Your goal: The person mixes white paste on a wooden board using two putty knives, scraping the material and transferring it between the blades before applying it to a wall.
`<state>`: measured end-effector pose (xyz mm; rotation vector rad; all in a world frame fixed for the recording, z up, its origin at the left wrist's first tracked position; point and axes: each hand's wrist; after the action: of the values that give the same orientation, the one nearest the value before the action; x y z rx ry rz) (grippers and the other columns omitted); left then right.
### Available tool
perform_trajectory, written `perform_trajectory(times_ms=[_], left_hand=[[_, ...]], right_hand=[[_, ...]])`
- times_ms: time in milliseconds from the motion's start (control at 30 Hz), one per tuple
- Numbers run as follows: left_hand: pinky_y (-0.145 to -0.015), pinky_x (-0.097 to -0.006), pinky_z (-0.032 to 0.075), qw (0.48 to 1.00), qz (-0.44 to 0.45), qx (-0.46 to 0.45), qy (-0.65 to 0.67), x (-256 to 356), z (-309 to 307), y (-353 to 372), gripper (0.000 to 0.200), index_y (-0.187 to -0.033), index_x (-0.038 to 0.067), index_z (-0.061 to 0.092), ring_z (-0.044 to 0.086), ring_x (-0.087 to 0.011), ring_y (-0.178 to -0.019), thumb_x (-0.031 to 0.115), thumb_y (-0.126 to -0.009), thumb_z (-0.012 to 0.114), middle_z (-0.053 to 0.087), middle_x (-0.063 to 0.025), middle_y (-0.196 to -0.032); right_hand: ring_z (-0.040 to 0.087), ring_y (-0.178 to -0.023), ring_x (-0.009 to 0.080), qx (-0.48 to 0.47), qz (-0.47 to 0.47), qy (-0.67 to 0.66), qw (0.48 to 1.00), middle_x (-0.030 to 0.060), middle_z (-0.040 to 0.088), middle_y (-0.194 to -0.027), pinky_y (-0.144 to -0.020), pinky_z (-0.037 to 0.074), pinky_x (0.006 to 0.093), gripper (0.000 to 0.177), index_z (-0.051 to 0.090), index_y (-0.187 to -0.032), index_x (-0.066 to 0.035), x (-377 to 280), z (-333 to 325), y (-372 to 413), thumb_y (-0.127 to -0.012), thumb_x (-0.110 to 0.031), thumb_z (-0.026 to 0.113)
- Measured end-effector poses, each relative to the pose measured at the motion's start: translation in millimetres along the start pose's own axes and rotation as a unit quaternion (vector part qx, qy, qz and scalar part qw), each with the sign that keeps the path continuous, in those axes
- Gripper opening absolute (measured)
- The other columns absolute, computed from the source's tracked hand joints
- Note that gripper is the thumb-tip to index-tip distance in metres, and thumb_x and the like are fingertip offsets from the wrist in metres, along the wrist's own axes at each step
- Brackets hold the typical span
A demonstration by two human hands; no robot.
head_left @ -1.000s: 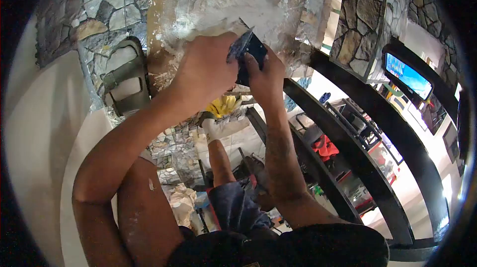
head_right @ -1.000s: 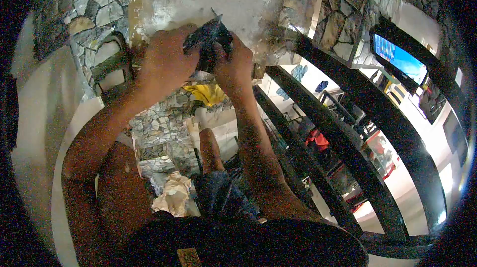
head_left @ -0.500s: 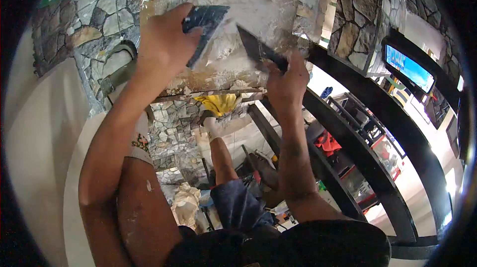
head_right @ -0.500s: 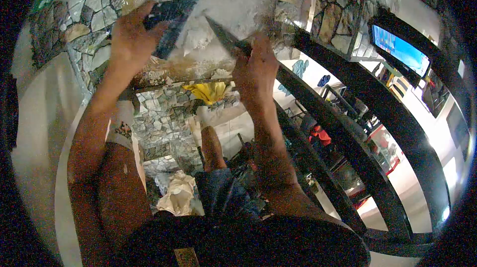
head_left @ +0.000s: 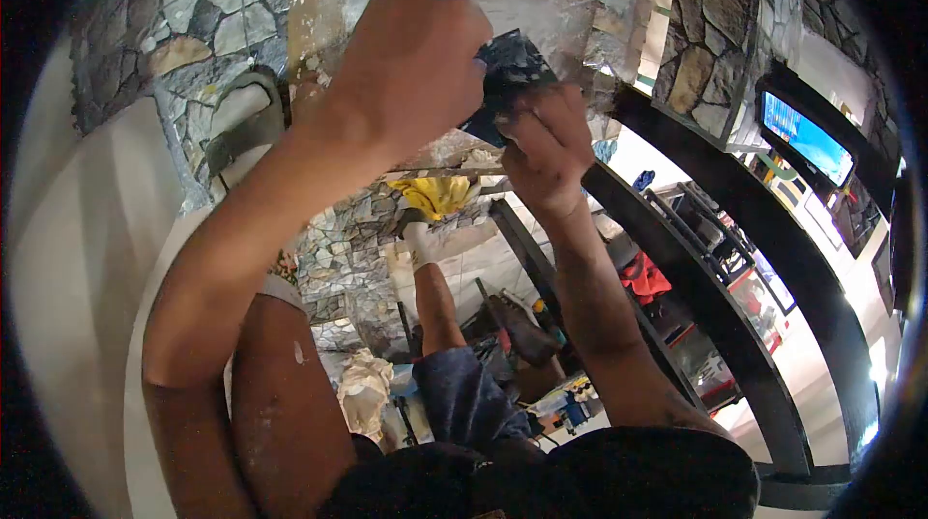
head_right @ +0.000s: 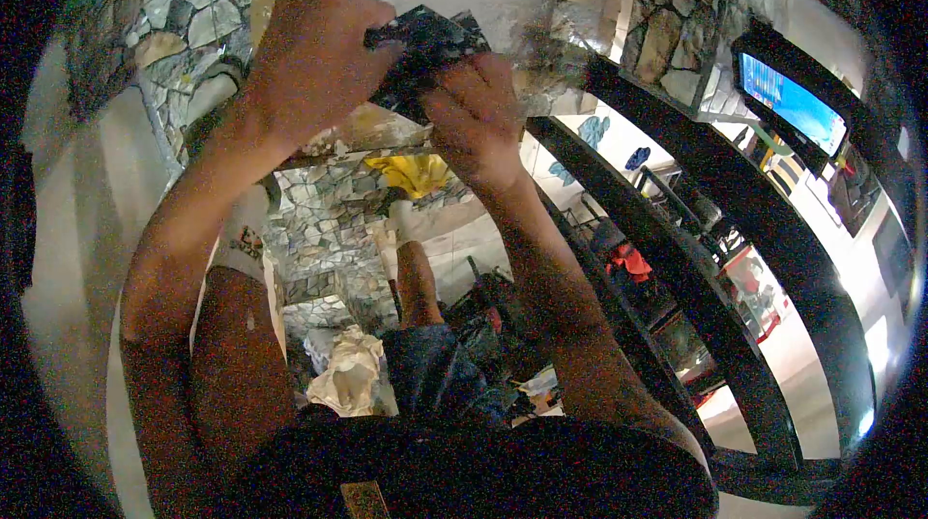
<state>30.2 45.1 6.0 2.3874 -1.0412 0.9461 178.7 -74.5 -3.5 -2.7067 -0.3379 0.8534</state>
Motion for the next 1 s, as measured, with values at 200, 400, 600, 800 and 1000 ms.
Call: perform_trajectory(times_ms=[200,400,600,800,1000], left_hand=[[-0.069,-0.0422,0.048,0.999,-0.037,-0.012,-0.02,-22,13,-2,0.017,-0.076,0.003,0.064,0.059,-0.0357,-0.07,0.018,-0.069,0.063,0.061,-0.0162,-0.069],[-0.061,-0.04,0.047,0.985,0.098,0.133,-0.046,-11,5,41,0.011,-0.067,0.005,0.056,0.056,-0.0263,-0.068,0.015,-0.062,0.058,0.054,-0.0082,-0.071],[-0.067,-0.039,0.046,0.915,0.342,0.028,-0.211,9,27,65,0.013,-0.066,0.006,0.058,0.051,-0.0207,-0.073,0.019,-0.063,0.055,0.046,-0.0036,-0.067],[-0.07,-0.0394,0.046,0.895,0.402,0.074,-0.176,-1,31,60,0.017,-0.063,0.004,0.059,0.052,-0.0214,-0.071,0.02,-0.06,0.055,0.049,-0.0039,-0.068],[-0.069,-0.0398,0.045,0.885,0.435,0.053,-0.158,1,31,61,0.02,-0.065,0.003,0.061,0.053,-0.0224,-0.076,0.021,-0.06,0.055,0.054,-0.0048,-0.071]], right_hand=[[0.054,-0.072,0.0284,-0.059,0.063,0.055,0.995,0.011,0.056,-0.076,-0.059,0.043,0.0347,0.03,0.055,-0.069,-0.003,-17,-29,-12,-0.043,0.013,0.052],[0.058,-0.08,0.0262,-0.09,0.326,0.127,0.932,0.0092,0.061,-0.088,-0.067,0.045,0.0343,0.027,0.058,-0.087,-0.005,0,-78,3,-0.065,0.011,0.058],[0.054,-0.078,0.0303,-0.139,0.161,0.052,0.976,0.0091,0.06,-0.088,-0.068,0.045,0.0388,0.036,0.059,-0.093,-0.006,-30,-64,-6,-0.059,0.004,0.056],[0.05,-0.081,0.0313,-0.191,0.196,0.021,0.962,0.0103,0.057,-0.086,-0.07,0.043,0.0399,0.036,0.059,-0.095,-0.006,-47,-41,-26,-0.06,0.001,0.056],[0.051,-0.085,0.0323,-0.167,0.181,0.065,0.967,0.0122,0.056,-0.088,-0.072,0.044,0.0401,0.033,0.061,-0.093,-0.005,-5,-20,-35,-0.061,0.001,0.054]])
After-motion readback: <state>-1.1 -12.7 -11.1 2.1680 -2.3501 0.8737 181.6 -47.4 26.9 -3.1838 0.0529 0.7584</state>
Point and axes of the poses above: each hand's wrist, its own y-axis away from the middle knuckle, its own z-axis out of the palm, x = y × z
